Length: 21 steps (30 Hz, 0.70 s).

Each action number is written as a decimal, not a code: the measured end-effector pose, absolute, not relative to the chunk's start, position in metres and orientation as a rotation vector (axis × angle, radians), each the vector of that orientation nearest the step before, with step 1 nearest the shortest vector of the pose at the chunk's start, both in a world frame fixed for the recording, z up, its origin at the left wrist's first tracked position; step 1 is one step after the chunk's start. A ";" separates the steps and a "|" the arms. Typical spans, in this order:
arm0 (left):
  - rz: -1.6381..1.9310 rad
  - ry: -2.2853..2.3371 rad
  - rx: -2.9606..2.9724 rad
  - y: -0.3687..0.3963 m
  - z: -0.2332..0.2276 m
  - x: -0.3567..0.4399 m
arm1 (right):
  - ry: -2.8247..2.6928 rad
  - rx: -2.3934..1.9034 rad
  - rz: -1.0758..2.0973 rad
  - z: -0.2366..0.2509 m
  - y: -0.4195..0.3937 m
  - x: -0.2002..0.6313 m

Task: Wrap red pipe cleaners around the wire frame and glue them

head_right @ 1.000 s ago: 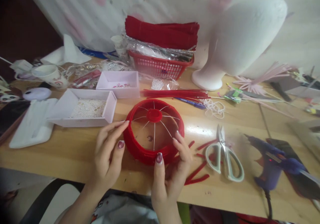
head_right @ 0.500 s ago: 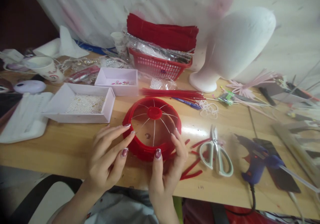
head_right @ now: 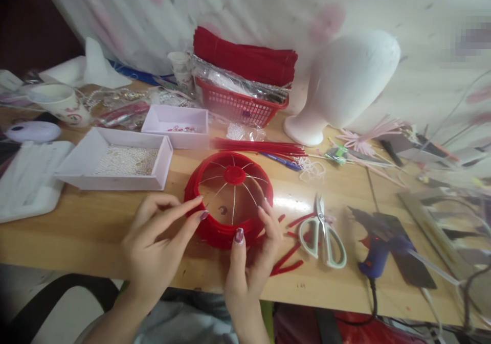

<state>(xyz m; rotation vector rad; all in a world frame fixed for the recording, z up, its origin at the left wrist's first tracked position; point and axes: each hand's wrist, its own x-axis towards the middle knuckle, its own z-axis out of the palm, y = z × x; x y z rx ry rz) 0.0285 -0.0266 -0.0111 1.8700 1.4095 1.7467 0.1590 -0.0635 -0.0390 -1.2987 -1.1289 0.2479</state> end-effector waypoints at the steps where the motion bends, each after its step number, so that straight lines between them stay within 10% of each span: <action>1: 1.732 1.397 1.906 -0.025 -0.011 0.030 | -1.131 -1.301 0.245 -0.039 -0.064 0.159; 21: 1.822 1.731 1.547 -0.014 0.020 -0.034 | -1.134 -1.304 0.259 -0.040 -0.064 0.159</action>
